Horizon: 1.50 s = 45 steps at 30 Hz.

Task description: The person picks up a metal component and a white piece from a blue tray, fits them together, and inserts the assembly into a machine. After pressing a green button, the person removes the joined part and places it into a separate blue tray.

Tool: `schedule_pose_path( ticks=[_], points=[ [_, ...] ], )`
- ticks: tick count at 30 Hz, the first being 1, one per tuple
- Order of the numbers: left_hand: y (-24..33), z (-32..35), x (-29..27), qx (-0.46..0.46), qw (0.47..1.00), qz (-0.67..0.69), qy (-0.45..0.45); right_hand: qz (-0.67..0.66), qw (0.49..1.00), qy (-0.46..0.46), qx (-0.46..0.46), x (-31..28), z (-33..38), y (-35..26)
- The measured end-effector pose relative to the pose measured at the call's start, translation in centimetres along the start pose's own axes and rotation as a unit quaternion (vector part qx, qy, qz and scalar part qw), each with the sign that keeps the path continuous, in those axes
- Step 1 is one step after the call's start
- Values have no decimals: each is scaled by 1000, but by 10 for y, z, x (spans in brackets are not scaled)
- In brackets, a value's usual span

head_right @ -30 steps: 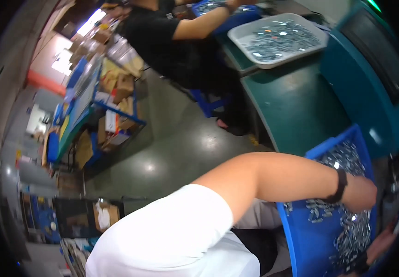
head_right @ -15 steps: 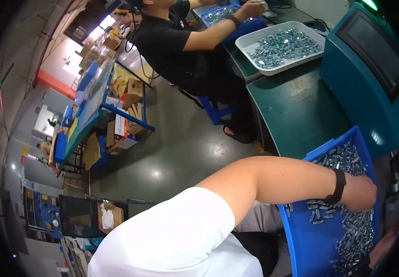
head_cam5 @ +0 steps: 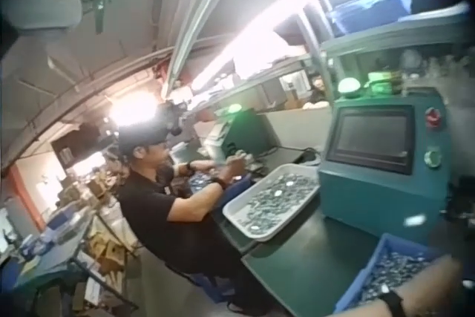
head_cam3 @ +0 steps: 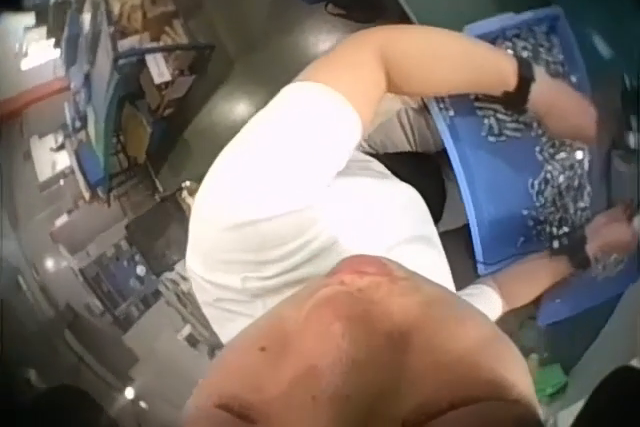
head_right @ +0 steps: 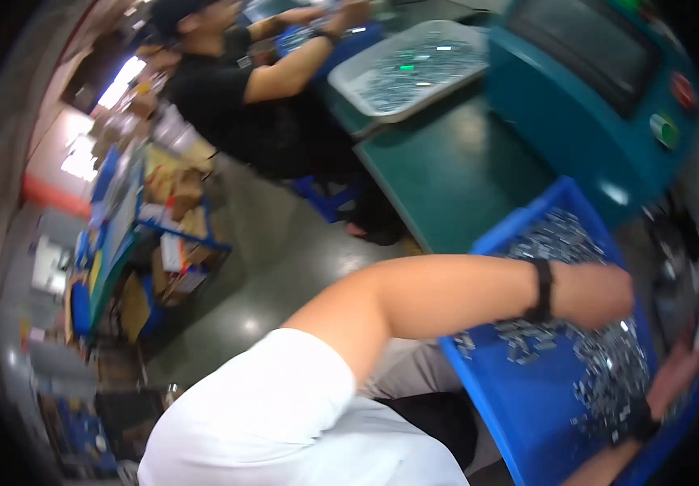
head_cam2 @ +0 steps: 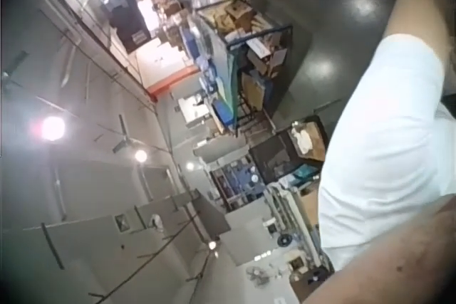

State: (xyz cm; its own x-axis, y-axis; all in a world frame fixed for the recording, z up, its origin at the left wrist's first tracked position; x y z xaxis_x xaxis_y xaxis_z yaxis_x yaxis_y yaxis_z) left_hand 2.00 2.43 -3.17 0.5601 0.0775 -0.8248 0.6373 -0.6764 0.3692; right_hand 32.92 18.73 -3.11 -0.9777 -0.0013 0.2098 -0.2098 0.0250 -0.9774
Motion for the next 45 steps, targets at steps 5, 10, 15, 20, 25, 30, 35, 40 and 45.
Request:
schedule_pose_path(
  ticks=[5,10,15,20,25,30,35,40,45],
  points=[
    [7,13,-34,-8,1000,27,-4,415,857,-43,-301,29,33,12],
    [17,-4,-45,-14,991,75,109,121,992,35,-9,85,65,-23],
    [33,-53,-59,55,981,-25,183,141,986,16,-82,75,62,-17],
    [17,-106,-59,82,982,-70,156,148,984,0,-96,79,67,-12],
    [-5,-122,-45,77,991,-24,110,174,979,-17,-106,86,69,-14],
    [-23,-124,-42,51,993,-65,81,173,982,-22,-70,91,75,-24],
    [-27,-128,-49,61,986,-150,31,190,977,-23,-96,86,67,-19],
    [-18,-124,-58,81,990,-114,16,227,968,-33,-107,90,66,-14],
    [24,-82,-60,85,987,-74,119,266,962,-47,-40,82,69,-11]
  ],
)
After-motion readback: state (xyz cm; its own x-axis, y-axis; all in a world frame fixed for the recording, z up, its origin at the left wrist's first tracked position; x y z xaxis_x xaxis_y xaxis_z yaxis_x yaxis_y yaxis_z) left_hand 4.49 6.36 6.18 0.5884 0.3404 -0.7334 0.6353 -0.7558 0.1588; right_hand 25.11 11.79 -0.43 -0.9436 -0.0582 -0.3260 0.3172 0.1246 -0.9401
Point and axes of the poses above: each hand's wrist, its own z-axis away from the middle knuckle, its own x-axis out of the palm, y = z × x, the point moved 1 cm from there along -z, towards the middle knuckle, and after that the axes turned 6 degrees about x, right-handed, at the moved point
